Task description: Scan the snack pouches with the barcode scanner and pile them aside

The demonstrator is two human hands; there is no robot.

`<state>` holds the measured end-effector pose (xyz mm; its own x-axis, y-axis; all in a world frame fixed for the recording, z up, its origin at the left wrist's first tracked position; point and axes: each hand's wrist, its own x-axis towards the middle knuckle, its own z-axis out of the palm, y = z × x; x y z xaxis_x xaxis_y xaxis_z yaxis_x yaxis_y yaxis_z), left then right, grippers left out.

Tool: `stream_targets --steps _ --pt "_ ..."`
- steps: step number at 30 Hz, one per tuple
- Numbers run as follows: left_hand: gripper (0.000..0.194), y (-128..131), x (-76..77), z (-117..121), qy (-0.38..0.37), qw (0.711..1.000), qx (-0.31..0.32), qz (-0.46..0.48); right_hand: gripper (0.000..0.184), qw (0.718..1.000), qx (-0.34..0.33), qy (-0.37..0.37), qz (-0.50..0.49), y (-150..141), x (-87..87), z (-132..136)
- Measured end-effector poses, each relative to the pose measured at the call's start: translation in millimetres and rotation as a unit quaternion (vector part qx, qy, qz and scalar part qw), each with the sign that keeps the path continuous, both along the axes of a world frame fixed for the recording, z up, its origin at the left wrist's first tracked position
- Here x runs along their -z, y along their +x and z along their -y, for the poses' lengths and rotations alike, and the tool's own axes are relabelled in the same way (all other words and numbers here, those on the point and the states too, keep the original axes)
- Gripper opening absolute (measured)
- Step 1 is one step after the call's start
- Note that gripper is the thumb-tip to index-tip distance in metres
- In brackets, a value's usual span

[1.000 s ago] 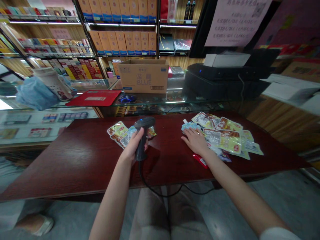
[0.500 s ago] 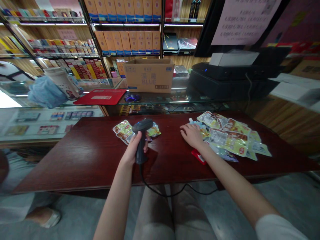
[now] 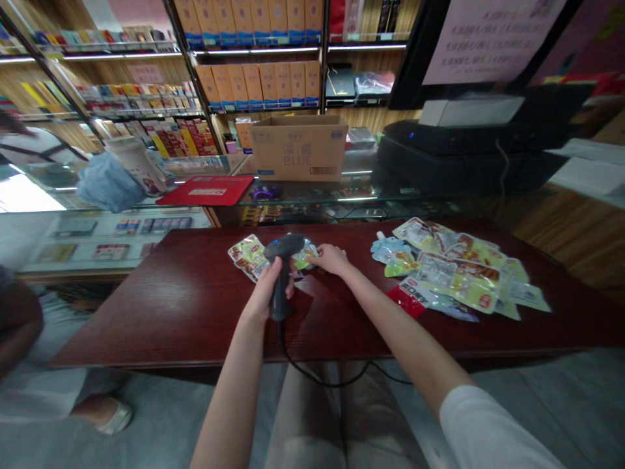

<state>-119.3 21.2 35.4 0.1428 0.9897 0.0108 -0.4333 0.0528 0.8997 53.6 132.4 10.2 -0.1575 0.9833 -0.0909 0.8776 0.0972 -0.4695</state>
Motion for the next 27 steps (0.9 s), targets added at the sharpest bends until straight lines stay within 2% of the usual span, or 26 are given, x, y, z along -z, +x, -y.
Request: stream_targets --steps 5,12,16,19,22,25,27 --pt "0.064 1.4 -1.7 1.5 0.004 1.000 0.008 0.001 0.043 0.999 0.016 0.001 -0.041 9.9 10.6 -4.7" --pt "0.062 -3.9 8.5 -1.7 0.004 0.999 0.039 -0.025 0.043 0.979 0.046 0.062 -0.190 38.8 22.2 -10.2" --pt "0.059 -2.7 9.5 -1.5 0.008 0.999 0.034 -0.010 0.055 0.943 0.068 0.086 -0.315 59.5 15.9 -7.9" --pt "0.059 -0.9 8.3 -0.9 0.007 0.999 0.031 0.013 0.051 0.921 0.055 0.074 -0.379 76.6 9.3 0.6" --pt "0.057 0.0 9.3 -0.8 0.014 0.998 0.051 0.021 0.049 0.891 0.054 0.088 -0.443 95.0 5.8 11.6" --pt "0.056 1.2 11.3 0.1 0.020 0.997 0.075 0.022 0.058 0.853 0.070 0.122 -0.503 111.9 4.8 21.4" --pt "0.055 3.0 12.1 1.5 0.023 0.995 0.091 0.023 0.063 0.832 0.080 0.116 -0.537 120.4 4.4 26.8"
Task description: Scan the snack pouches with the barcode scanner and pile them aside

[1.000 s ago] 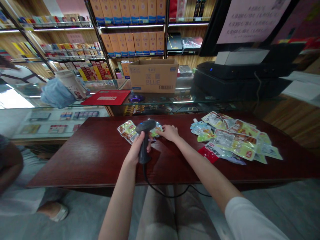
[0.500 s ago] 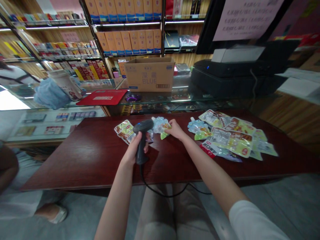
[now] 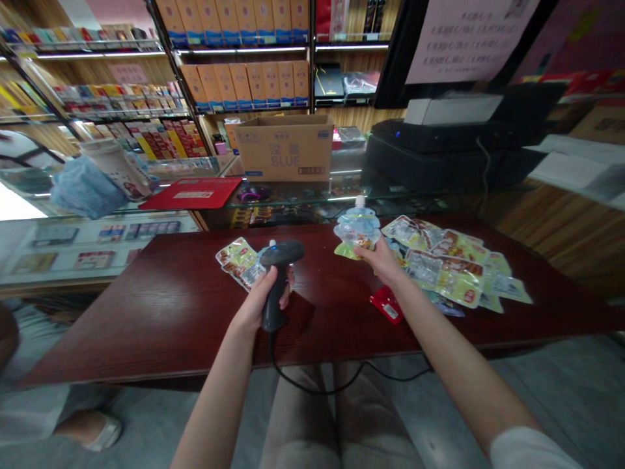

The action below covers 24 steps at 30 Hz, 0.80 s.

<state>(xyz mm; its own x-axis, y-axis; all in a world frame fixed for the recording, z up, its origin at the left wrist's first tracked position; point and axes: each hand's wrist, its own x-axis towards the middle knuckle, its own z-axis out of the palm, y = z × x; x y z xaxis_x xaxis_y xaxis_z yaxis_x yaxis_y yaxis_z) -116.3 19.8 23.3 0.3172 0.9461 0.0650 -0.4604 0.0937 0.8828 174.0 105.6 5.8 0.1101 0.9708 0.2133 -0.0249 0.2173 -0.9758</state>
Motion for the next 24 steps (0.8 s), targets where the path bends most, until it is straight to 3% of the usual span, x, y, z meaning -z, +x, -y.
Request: stream_targets --steps 6,13,24 --pt "0.053 8.9 0.4 4.2 -0.007 0.999 0.042 -0.003 0.073 0.994 -0.035 -0.042 -0.093 9.3 3.4 8.2" --pt "0.049 14.5 4.4 6.0 0.000 0.997 0.075 -0.037 0.071 0.997 -0.021 -0.063 -0.045 10.7 11.6 7.2" --pt "0.055 13.9 2.6 7.4 -0.014 0.997 0.077 -0.004 0.075 0.998 -0.007 -0.055 0.005 10.9 7.2 9.8"
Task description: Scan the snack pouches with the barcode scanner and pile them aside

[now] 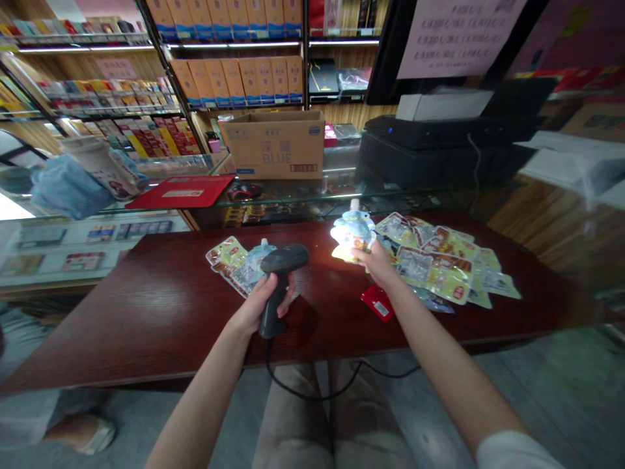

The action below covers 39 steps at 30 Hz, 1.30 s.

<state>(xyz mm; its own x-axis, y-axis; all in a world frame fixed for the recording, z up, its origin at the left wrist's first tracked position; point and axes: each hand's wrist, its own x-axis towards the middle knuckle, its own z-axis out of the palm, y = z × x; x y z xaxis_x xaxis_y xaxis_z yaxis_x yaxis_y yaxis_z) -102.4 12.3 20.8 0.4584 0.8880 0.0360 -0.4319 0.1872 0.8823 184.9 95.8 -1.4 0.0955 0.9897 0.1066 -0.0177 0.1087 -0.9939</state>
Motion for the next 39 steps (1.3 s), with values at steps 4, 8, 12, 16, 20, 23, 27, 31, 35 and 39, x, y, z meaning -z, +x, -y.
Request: stream_targets --steps 4,8,12,16,20,23,27,31,35,39 --pt "0.054 0.1 -0.5 0.8 0.005 1.000 -0.001 0.014 0.071 0.999 0.006 0.020 0.029 2.1 3.8 -1.1" --pt "0.054 -1.2 1.3 0.5 0.006 1.000 -0.004 0.025 0.068 0.998 0.009 0.031 0.048 2.7 6.8 -2.0" --pt "0.054 -2.1 0.8 -1.0 0.008 0.999 -0.021 0.031 0.056 0.997 0.024 -0.007 0.079 8.0 3.3 -2.3" --pt "0.057 -2.2 -3.6 -2.2 0.007 0.998 -0.054 0.040 0.033 0.953 0.121 -0.022 0.276 17.0 -3.8 -1.8" --pt "0.060 -3.6 -6.8 -2.7 -0.002 0.997 -0.064 0.042 0.033 0.875 0.163 -0.050 0.452 18.4 -9.4 3.2" --pt "0.061 -5.1 -7.4 -2.5 -0.005 0.997 -0.069 0.041 0.047 0.847 0.179 -0.061 0.497 15.3 -11.0 7.6" --pt "0.061 -7.3 -6.6 -2.4 -0.004 0.996 -0.078 0.046 0.051 0.833 0.190 -0.046 0.518 13.4 -9.4 10.0" --pt "0.059 -8.8 -6.3 -2.9 -0.002 0.995 -0.084 0.046 0.045 0.811 0.190 -0.006 0.553 12.8 -6.3 10.8" --pt "0.059 -12.5 -9.4 -3.1 0.005 0.992 -0.117 0.040 0.040 0.799 0.167 -0.004 0.578 9.9 -6.3 13.2" --pt "0.060 -24.3 -10.5 -1.6 0.004 0.988 -0.149 0.035 0.038 0.800 0.165 0.001 0.576 8.2 -9.4 15.3"
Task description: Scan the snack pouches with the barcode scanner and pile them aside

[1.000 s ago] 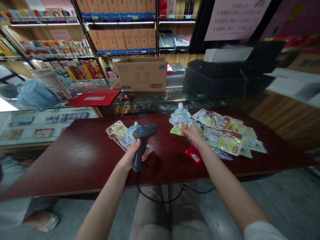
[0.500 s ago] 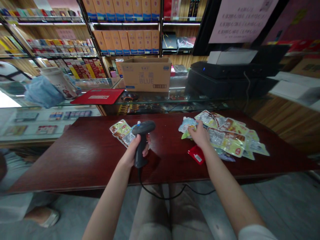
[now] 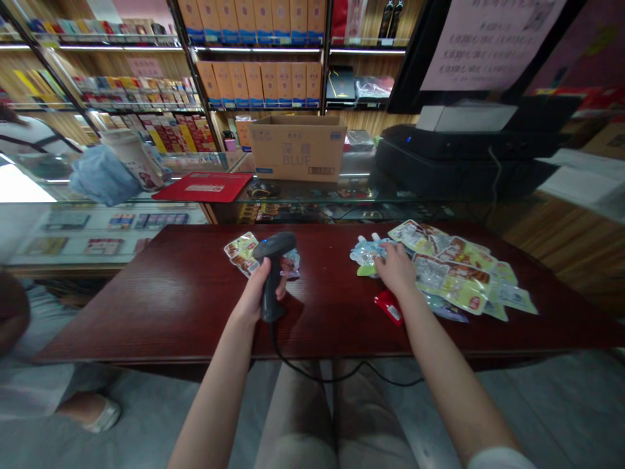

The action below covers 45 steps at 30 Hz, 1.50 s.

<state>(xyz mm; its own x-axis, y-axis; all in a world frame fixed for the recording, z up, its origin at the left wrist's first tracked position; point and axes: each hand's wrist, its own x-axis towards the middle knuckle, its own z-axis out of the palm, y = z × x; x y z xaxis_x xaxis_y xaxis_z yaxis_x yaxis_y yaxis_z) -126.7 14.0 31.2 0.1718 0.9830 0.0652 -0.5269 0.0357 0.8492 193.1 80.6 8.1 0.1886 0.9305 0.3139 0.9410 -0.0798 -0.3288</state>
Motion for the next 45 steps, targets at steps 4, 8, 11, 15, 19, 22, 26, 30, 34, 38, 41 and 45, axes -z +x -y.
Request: stream_targets --steps 4,8,11,15,19,22,26,30,34,38,41,45 --pt "0.061 -13.8 3.9 2.2 -0.018 0.999 -0.023 0.017 0.036 0.998 -0.025 0.040 -0.029 -4.9 -0.6 -0.8" --pt "0.060 -19.8 8.3 2.9 -0.027 0.998 -0.045 0.045 0.030 0.982 -0.157 0.072 -0.078 -34.3 4.3 -1.5" --pt "0.059 -19.9 9.7 2.9 -0.024 0.997 -0.048 0.055 0.033 0.960 -0.248 0.029 -0.128 -74.6 6.8 -3.5" --pt "0.060 -21.1 9.3 3.6 -0.017 0.997 -0.049 0.056 0.054 0.941 -0.263 -0.064 -0.202 -130.9 3.6 -16.5" --pt "0.055 -26.1 9.1 5.0 -0.024 0.995 -0.064 0.067 0.070 0.939 -0.244 -0.119 -0.212 -167.8 2.2 -30.6" --pt "0.053 -29.5 10.3 5.6 -0.025 0.994 -0.074 0.074 0.078 0.949 -0.221 -0.124 -0.186 -179.7 9.9 -31.6" --pt "0.055 -31.0 13.9 4.4 -0.021 0.994 -0.075 0.076 0.085 0.959 -0.224 -0.104 -0.138 -181.6 23.8 -28.7" --pt "0.062 -30.8 18.7 1.0 -0.015 0.996 -0.059 0.070 0.091 0.959 -0.218 -0.131 -0.125 -177.7 27.3 -31.8" --pt "0.060 -29.7 21.3 -0.4 -0.021 0.997 -0.050 0.062 0.098 0.954 -0.207 -0.158 -0.150 -169.0 25.6 -36.1" --pt "0.056 -28.0 20.0 1.4 -0.026 0.997 -0.047 0.063 0.086 0.938 -0.220 -0.119 -0.238 -150.0 28.9 -41.1" --pt "0.053 -27.0 17.6 3.0 -0.034 0.997 -0.036 0.063 0.084 0.918 -0.209 -0.084 -0.326 -132.2 32.6 -44.6" --pt "0.051 -26.0 16.5 3.4 -0.040 0.997 -0.010 0.067 0.086 0.846 -0.230 -0.077 -0.475 -110.0 34.6 -41.9"
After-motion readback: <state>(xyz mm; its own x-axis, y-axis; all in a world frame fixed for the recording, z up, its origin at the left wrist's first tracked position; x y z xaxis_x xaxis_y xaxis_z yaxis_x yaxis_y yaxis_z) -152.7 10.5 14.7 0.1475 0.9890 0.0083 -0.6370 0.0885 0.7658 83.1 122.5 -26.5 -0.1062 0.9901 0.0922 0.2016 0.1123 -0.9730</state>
